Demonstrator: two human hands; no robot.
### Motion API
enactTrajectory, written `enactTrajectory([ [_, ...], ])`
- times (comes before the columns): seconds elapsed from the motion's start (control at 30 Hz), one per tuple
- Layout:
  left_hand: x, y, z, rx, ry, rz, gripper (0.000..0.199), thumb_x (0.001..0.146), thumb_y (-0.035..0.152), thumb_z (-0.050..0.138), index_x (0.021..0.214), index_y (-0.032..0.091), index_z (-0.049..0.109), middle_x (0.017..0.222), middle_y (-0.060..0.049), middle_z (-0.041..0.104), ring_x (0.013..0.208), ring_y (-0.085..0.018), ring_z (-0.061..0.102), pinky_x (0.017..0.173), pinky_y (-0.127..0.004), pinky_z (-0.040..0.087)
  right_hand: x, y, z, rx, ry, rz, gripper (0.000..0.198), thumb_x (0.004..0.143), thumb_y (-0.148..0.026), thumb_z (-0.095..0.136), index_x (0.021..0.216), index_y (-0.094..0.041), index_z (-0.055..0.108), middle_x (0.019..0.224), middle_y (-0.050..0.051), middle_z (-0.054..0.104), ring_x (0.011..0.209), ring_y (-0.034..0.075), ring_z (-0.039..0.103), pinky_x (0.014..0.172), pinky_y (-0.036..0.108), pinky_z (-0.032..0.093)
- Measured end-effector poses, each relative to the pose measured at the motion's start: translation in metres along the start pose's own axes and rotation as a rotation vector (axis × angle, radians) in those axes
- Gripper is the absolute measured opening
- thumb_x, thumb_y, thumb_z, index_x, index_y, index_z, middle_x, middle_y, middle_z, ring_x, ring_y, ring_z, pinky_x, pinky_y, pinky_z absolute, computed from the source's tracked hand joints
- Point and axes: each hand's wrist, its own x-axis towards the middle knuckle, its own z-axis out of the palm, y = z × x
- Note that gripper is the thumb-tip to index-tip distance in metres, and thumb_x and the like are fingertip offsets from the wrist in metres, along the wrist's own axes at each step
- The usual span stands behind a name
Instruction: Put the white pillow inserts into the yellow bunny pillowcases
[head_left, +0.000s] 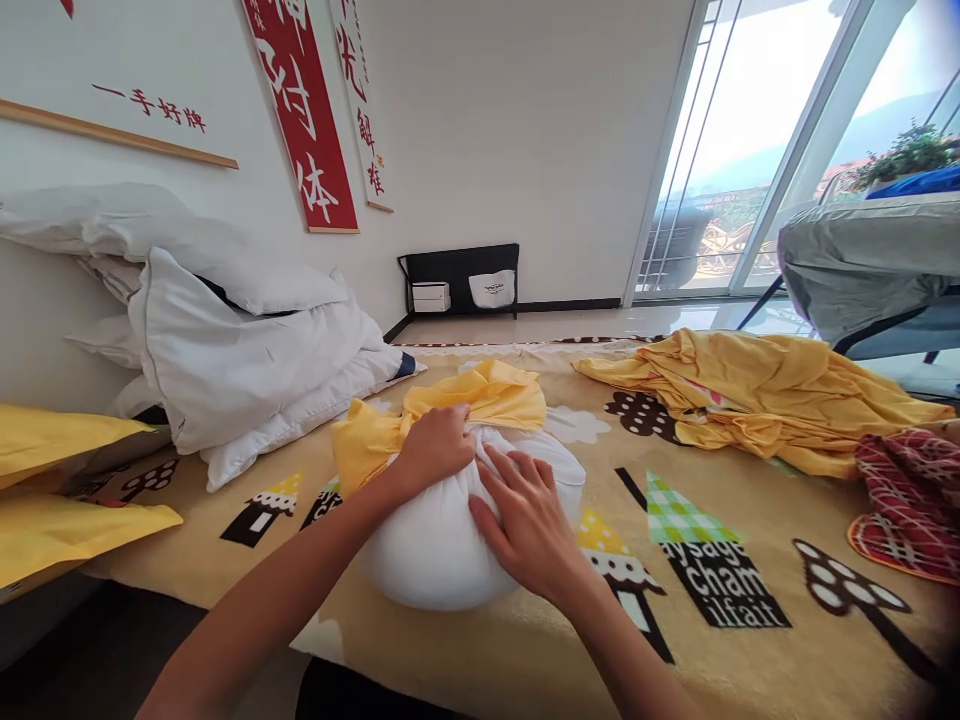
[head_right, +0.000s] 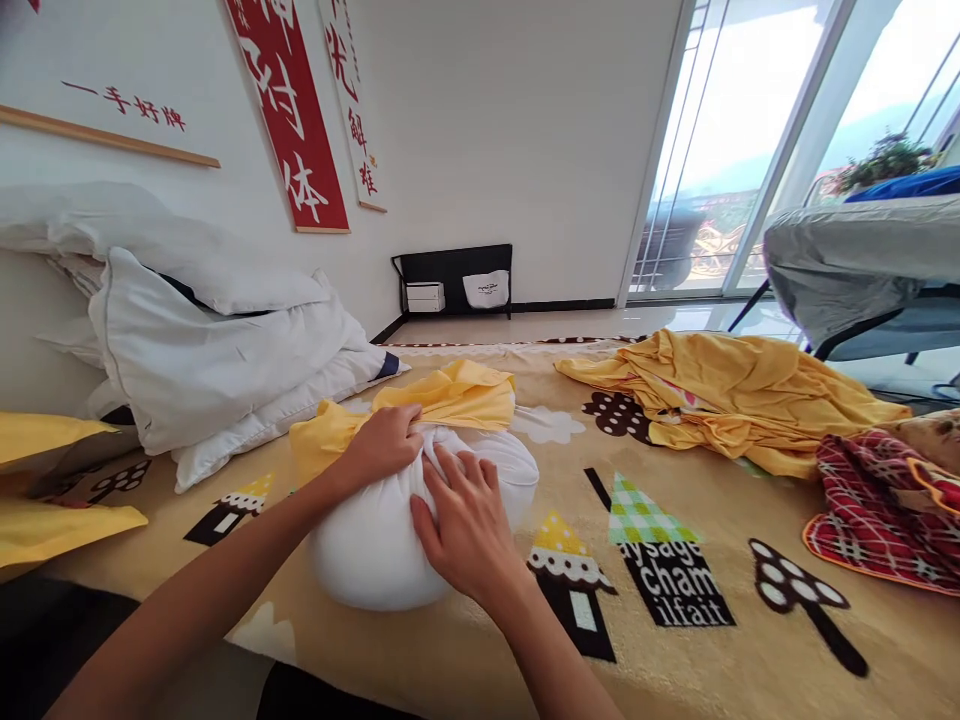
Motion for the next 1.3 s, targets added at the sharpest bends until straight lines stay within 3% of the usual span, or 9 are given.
enactTrajectory([
  [0.23, -0.025, -0.010, 0.000, 0.078, 0.136, 0.013, 0.011, 0.075, 0.022, 0.045, 0.064, 0.020, 0.045, 0.065, -0.002, 0.059, 0.065, -0.018, 0.055, 0.056, -0.029, 0.031, 0.037, -0.010, 0.012, -0.012, -0.021, -0.008, 0.028, 0.094, -0.029, 0.039, 0.105, -0.022, 0.064, 0.110, 0.007, 0.063, 0.108, 0.025, 0.048, 0.094, 0.045, 0.030],
  [0.43, -0.040, -0.021, 0.018, 0.114, 0.148, 0.105, 0.007, 0.077, 0.020, 0.044, 0.075, 0.020, 0.051, 0.078, -0.004, 0.062, 0.075, -0.020, 0.057, 0.065, -0.029, 0.037, -0.022, 0.016, 0.021, 0.021, 0.296, -0.002, 0.042, 0.090, -0.033, 0.050, 0.131, -0.023, 0.050, 0.135, 0.011, 0.050, 0.126, 0.030, 0.042, 0.101, 0.047, 0.027],
  [0.53, -0.042, -0.029, 0.018, 0.050, 0.153, 0.086, 0.005, 0.076, 0.020, 0.045, 0.071, 0.021, 0.048, 0.074, -0.003, 0.060, 0.073, -0.019, 0.055, 0.064, -0.029, 0.036, -0.062, 0.032, 0.038, 0.114, 0.500, 0.256, 0.059, 0.087, -0.038, 0.056, 0.141, -0.026, 0.037, 0.142, 0.014, 0.041, 0.130, 0.033, 0.040, 0.103, 0.051, 0.029],
  [0.6, -0.041, -0.034, 0.014, -0.050, 0.162, 0.057, 0.007, 0.073, 0.020, 0.046, 0.067, 0.021, 0.044, 0.068, -0.001, 0.056, 0.068, -0.017, 0.052, 0.061, -0.028, 0.034, -0.071, 0.038, 0.054, 0.312, 0.479, 0.473, 0.070, 0.090, -0.044, 0.050, 0.149, -0.024, 0.019, 0.147, 0.016, 0.035, 0.132, 0.031, 0.039, 0.101, 0.051, 0.035],
  [0.73, -0.042, -0.037, -0.001, -0.317, 0.320, 0.022, 0.020, 0.066, 0.022, 0.046, 0.057, 0.021, 0.028, 0.053, 0.004, 0.036, 0.054, -0.013, 0.038, 0.055, -0.026, 0.028, -0.038, 0.025, 0.064, 0.692, 0.474, 0.546, 0.067, 0.096, -0.046, 0.032, 0.152, -0.021, 0.004, 0.149, 0.015, 0.033, 0.135, 0.025, 0.036, 0.105, 0.048, 0.035],
  [0.9, -0.046, -0.037, -0.022, -0.563, 0.696, 0.014, 0.024, 0.065, 0.024, 0.040, 0.057, 0.022, 0.018, 0.055, 0.004, 0.021, 0.053, -0.011, 0.025, 0.052, -0.026, 0.025, 0.021, -0.007, 0.011, 0.700, 0.616, 0.341, 0.063, 0.094, -0.047, 0.035, 0.149, -0.021, 0.020, 0.151, 0.013, 0.032, 0.137, 0.027, 0.033, 0.108, 0.048, 0.033],
  [1.03, -0.035, -0.030, -0.011, -0.653, 0.844, -0.036, 0.019, 0.070, 0.026, 0.032, 0.061, 0.022, 0.016, 0.059, 0.002, 0.022, 0.056, -0.013, 0.027, 0.053, -0.025, 0.030, 0.040, -0.008, -0.048, 0.438, 0.572, 0.204, 0.066, 0.089, -0.051, 0.044, 0.147, -0.024, 0.028, 0.147, 0.011, 0.038, 0.132, 0.032, 0.039, 0.102, 0.048, 0.040],
  [1.17, -0.023, -0.011, 0.035, -0.806, 0.806, -0.135, 0.013, 0.073, 0.026, 0.024, 0.065, 0.021, 0.014, 0.061, 0.001, 0.023, 0.059, -0.014, 0.031, 0.055, -0.025, 0.036, 0.047, 0.000, -0.089, 0.081, 0.453, 0.100, 0.069, 0.085, -0.054, 0.050, 0.146, -0.029, 0.030, 0.141, 0.009, 0.047, 0.124, 0.032, 0.048, 0.098, 0.050, 0.042],
  [1.3, -0.036, -0.002, 0.091, -1.139, 0.544, -0.129, 0.020, 0.070, 0.034, 0.031, 0.059, 0.022, 0.020, 0.057, 0.002, 0.024, 0.056, -0.013, 0.028, 0.051, -0.025, 0.032, 0.044, 0.015, -0.087, -0.243, 0.304, -0.041, 0.058, 0.084, -0.053, 0.051, 0.137, -0.027, 0.044, 0.145, 0.010, 0.042, 0.132, 0.035, 0.038, 0.106, 0.057, 0.028],
])
